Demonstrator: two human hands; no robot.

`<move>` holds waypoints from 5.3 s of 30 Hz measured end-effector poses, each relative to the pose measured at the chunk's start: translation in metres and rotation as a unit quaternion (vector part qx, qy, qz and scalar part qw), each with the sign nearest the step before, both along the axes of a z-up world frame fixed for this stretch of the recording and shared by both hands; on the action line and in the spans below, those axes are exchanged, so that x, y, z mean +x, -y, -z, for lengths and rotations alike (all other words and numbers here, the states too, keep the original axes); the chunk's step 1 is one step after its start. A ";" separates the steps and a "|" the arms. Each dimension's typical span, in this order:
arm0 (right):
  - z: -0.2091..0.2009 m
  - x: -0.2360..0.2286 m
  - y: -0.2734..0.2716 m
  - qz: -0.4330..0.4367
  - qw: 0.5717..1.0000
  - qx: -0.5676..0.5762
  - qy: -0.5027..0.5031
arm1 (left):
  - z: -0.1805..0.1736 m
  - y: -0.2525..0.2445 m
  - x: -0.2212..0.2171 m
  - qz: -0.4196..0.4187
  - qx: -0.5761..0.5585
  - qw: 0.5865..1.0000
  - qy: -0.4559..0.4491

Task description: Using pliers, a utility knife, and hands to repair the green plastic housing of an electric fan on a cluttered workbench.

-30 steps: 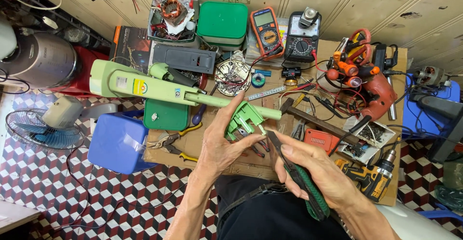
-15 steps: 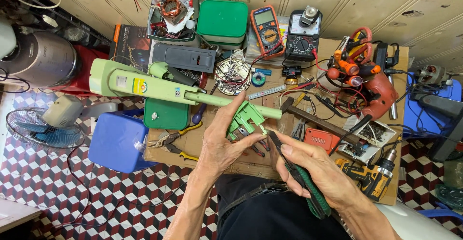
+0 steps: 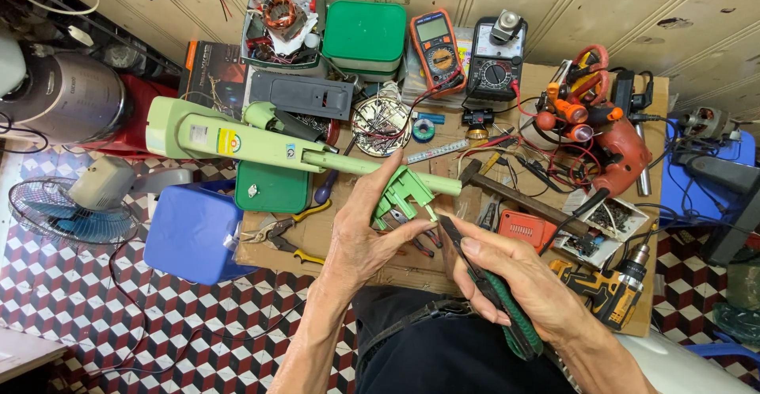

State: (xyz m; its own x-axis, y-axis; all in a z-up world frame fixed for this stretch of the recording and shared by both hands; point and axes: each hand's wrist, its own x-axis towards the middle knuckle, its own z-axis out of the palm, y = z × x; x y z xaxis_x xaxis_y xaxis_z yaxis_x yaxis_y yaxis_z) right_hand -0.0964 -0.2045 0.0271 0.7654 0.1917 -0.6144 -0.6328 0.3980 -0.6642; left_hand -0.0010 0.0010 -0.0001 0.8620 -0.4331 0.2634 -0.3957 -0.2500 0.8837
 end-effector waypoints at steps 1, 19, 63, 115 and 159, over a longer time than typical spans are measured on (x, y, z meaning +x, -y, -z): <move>0.000 0.000 0.000 0.000 1.000 0.000 0.000 | 0.000 0.000 0.000 0.000 0.000 1.000 0.000; -0.004 0.002 -0.001 -0.004 1.000 -0.014 -0.018 | 0.001 0.000 0.000 0.001 -0.014 1.000 -0.008; -0.003 -0.020 -0.002 0.048 0.999 0.003 -0.012 | 0.002 0.005 -0.012 0.015 -0.001 0.999 0.030; -0.002 -0.204 -0.056 0.404 0.914 -0.011 0.047 | 0.044 0.066 -0.124 0.381 -0.048 0.861 -0.333; 0.044 -0.171 -0.045 0.383 0.916 -0.094 0.067 | 0.031 0.074 -0.199 0.006 -0.481 0.725 -0.493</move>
State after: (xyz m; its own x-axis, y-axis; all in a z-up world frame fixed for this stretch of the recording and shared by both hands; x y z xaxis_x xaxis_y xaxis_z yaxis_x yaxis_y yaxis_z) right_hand -0.2676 -0.1599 -0.0168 0.7019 -0.5333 -0.4721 -0.1230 0.5621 -0.8179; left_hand -0.2002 -0.0733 -0.0308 0.8347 -0.4661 -0.2933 0.5494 0.6685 0.5014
